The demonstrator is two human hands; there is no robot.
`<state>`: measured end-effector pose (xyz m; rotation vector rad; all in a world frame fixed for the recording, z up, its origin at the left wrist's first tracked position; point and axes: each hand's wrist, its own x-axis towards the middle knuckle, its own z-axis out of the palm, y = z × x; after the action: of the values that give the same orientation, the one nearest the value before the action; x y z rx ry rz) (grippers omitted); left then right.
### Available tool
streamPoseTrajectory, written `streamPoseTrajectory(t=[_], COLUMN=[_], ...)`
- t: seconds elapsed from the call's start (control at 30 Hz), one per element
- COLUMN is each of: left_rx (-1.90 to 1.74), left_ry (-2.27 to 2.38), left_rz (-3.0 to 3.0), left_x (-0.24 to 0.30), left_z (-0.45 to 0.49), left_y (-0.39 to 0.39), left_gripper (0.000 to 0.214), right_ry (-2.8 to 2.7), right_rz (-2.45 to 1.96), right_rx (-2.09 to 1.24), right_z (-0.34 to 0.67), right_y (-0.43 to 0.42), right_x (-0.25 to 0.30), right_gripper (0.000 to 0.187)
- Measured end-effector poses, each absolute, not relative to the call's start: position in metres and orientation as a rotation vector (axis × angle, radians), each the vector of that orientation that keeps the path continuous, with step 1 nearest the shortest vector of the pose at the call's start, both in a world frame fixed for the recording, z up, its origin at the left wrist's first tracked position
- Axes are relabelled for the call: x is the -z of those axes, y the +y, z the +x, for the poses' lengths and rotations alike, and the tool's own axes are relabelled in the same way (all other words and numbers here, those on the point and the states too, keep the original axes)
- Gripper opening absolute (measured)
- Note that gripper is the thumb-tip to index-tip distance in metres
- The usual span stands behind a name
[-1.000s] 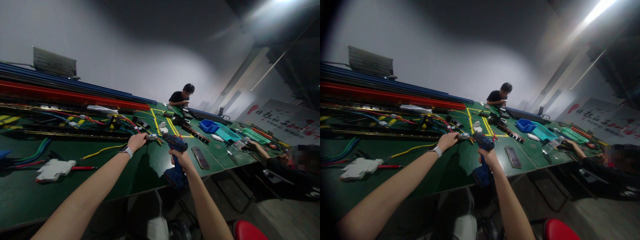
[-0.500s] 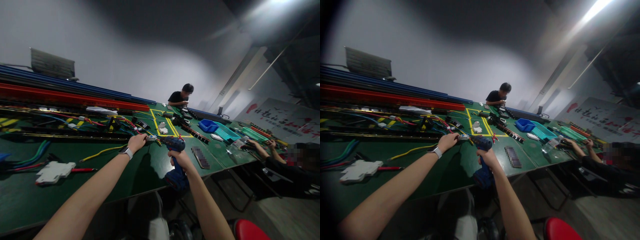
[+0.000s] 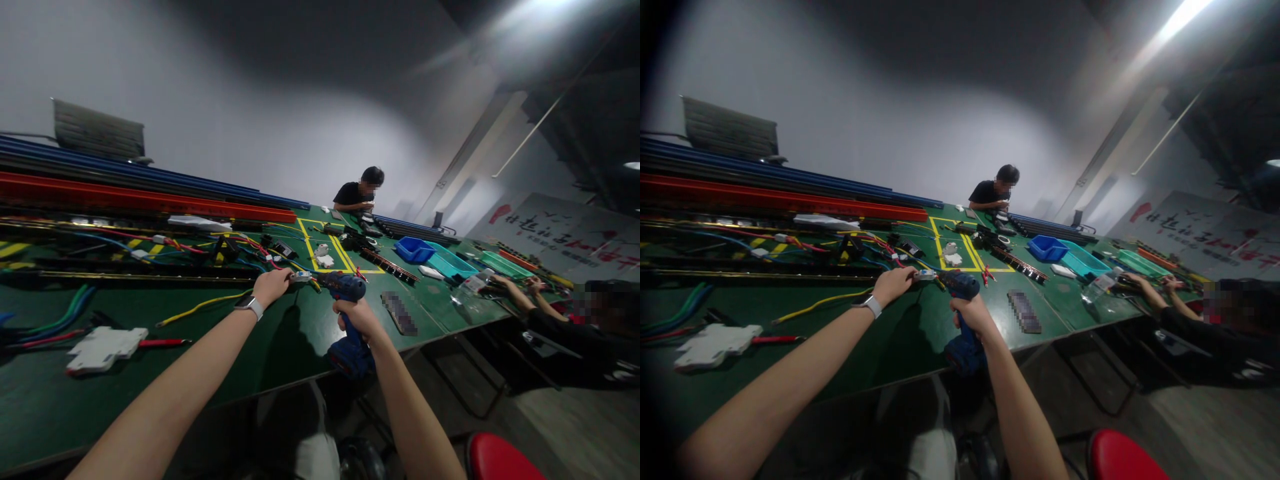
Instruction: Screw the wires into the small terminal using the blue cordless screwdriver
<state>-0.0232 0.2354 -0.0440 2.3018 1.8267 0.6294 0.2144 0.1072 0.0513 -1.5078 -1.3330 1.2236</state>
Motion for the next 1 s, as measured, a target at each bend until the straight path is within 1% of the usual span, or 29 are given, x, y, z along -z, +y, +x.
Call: streamPoseTrajectory(t=[0.63, 0.83, 1.0], left_rx=[-0.599, -0.607, -0.608], left_ry=[1.892, 1.919, 1.935], left_rz=[2.339, 2.348, 2.338], left_x=[0.0468, 0.0492, 0.0493], left_z=[-0.0192, -0.0183, -0.0169], left_y=[0.2323, 0.2319, 0.2303], left_gripper=[0.037, 0.037, 0.037], right_ry=[-1.323, -1.336, -1.342], right_rz=[-1.509, -1.532, -1.505], right_rx=[-1.239, -1.234, -1.23], right_z=[0.217, 0.2172, 0.2169], right_y=[0.1084, 0.1079, 0.1079], right_x=[-0.048, -0.0486, -0.0502], right_gripper=[0.013, 0.011, 0.014])
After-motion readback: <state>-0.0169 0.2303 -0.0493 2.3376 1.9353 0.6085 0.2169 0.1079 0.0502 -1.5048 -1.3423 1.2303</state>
